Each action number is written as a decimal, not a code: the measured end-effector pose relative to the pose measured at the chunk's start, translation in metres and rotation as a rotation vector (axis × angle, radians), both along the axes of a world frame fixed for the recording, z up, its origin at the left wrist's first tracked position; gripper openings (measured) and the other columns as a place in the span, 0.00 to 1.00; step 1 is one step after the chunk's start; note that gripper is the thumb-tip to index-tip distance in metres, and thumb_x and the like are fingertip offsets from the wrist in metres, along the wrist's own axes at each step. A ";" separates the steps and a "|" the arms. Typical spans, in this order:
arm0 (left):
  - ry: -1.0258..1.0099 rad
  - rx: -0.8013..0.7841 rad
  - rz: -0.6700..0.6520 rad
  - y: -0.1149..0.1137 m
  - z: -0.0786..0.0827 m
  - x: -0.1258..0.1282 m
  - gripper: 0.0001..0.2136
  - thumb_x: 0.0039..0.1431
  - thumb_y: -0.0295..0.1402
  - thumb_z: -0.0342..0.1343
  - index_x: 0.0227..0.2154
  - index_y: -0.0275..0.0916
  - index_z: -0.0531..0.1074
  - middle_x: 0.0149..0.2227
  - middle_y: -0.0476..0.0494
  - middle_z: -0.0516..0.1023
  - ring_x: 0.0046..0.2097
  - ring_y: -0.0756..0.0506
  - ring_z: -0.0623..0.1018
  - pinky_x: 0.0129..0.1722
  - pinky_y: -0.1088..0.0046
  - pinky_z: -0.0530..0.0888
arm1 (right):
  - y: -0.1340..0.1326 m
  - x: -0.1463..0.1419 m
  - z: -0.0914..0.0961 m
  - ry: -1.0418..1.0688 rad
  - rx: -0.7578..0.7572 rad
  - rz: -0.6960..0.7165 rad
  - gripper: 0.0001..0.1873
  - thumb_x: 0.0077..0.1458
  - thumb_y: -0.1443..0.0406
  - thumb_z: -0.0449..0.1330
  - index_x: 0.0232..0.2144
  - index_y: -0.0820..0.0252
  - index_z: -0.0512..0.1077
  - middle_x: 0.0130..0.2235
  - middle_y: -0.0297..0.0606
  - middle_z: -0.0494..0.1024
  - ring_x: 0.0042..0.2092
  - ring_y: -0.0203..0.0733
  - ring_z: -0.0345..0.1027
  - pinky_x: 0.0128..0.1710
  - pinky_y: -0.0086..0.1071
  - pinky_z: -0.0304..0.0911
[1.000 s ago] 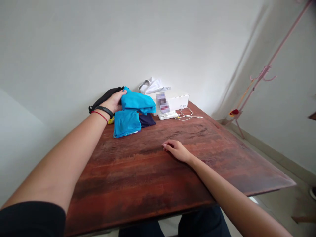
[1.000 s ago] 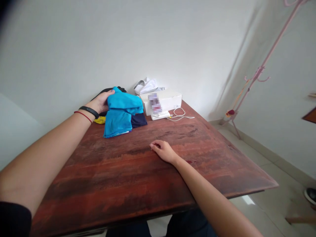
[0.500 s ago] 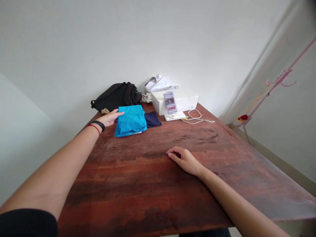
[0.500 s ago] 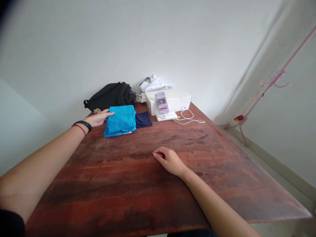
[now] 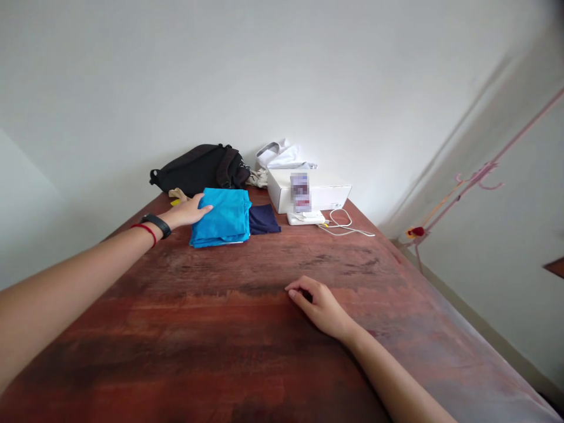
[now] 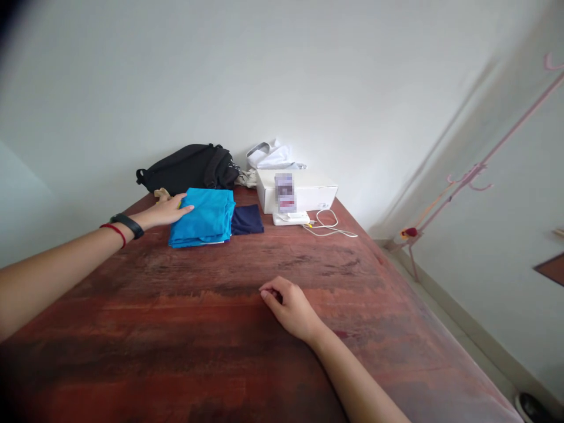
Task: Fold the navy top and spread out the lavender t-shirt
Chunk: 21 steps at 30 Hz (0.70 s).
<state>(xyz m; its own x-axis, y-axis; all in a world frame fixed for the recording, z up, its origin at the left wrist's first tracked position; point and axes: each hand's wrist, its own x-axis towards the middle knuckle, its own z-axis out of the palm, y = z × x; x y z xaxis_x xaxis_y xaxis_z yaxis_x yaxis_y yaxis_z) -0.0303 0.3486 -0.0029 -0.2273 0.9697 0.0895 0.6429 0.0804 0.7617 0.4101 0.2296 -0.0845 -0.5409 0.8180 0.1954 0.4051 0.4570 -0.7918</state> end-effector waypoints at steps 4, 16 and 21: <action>0.392 0.128 -0.004 -0.006 0.012 0.028 0.32 0.67 0.50 0.54 0.65 0.34 0.61 0.71 0.30 0.51 0.71 0.24 0.50 0.68 0.41 0.45 | -0.002 -0.005 -0.001 -0.025 0.032 0.003 0.10 0.65 0.61 0.57 0.38 0.54 0.78 0.39 0.40 0.79 0.41 0.45 0.73 0.45 0.37 0.67; 0.257 0.080 0.003 0.039 -0.028 0.098 0.34 0.56 0.54 0.63 0.61 0.41 0.69 0.74 0.37 0.47 0.73 0.26 0.37 0.62 0.39 0.20 | -0.005 -0.004 0.003 -0.054 0.027 0.018 0.11 0.66 0.60 0.56 0.39 0.53 0.77 0.38 0.39 0.78 0.41 0.44 0.72 0.44 0.36 0.67; 0.262 0.071 -0.054 0.038 -0.037 0.085 0.40 0.56 0.60 0.59 0.65 0.41 0.65 0.74 0.37 0.44 0.73 0.26 0.37 0.61 0.40 0.20 | -0.007 -0.006 0.001 -0.061 0.045 0.017 0.12 0.66 0.58 0.55 0.38 0.54 0.78 0.39 0.40 0.78 0.41 0.44 0.72 0.44 0.37 0.67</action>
